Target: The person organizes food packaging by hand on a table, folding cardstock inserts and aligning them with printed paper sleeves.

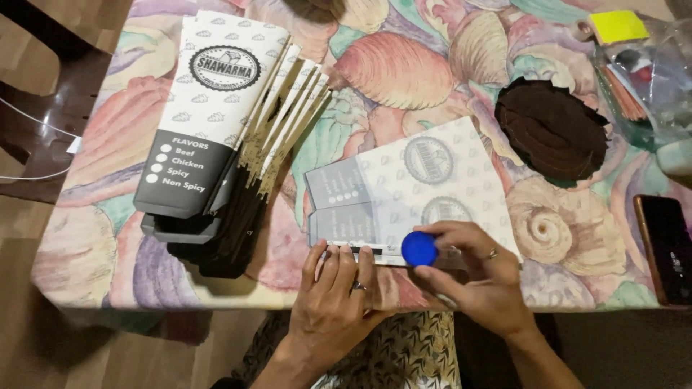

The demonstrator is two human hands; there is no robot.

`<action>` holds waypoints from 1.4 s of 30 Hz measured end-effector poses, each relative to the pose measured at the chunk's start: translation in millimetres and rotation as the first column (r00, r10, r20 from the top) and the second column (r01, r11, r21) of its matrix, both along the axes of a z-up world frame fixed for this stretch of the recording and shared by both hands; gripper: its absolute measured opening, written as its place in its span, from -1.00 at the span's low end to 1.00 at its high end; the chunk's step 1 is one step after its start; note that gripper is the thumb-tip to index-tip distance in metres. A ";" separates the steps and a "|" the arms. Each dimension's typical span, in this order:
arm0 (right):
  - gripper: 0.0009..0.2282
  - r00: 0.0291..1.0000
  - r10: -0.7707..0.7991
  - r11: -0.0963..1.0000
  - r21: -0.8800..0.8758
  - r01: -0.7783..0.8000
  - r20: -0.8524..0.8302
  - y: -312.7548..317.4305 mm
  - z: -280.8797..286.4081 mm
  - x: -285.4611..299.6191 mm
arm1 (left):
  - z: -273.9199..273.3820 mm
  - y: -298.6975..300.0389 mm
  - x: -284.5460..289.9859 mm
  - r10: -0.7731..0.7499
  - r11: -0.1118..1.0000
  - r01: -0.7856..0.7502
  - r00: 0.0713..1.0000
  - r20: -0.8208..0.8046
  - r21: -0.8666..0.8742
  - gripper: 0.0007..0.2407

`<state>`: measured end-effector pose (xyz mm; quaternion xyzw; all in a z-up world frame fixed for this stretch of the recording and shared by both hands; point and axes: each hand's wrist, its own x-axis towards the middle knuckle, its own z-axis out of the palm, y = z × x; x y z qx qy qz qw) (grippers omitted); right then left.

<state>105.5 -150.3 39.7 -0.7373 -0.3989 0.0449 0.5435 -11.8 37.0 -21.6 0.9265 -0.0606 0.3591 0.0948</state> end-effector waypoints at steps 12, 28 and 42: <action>-0.70 0.905 0.181 0.982 -0.121 -0.145 0.384 19.2 -7.1 8.5 | 0.6 0.1 2.0 0.006 1.000 -0.005 1.000 -0.027 0.016 -0.39; -0.69 0.909 0.187 0.980 -0.132 -0.148 0.373 49.2 -9.0 12.1 | -2.2 -0.3 1.5 -0.028 0.998 0.025 0.999 -0.041 -0.060 -0.46; -0.61 0.892 0.232 0.967 -0.190 -0.169 0.388 34.2 -27.2 6.8 | 0.9 -1.8 2.2 -0.005 0.998 0.002 0.999 -0.044 -0.056 -0.40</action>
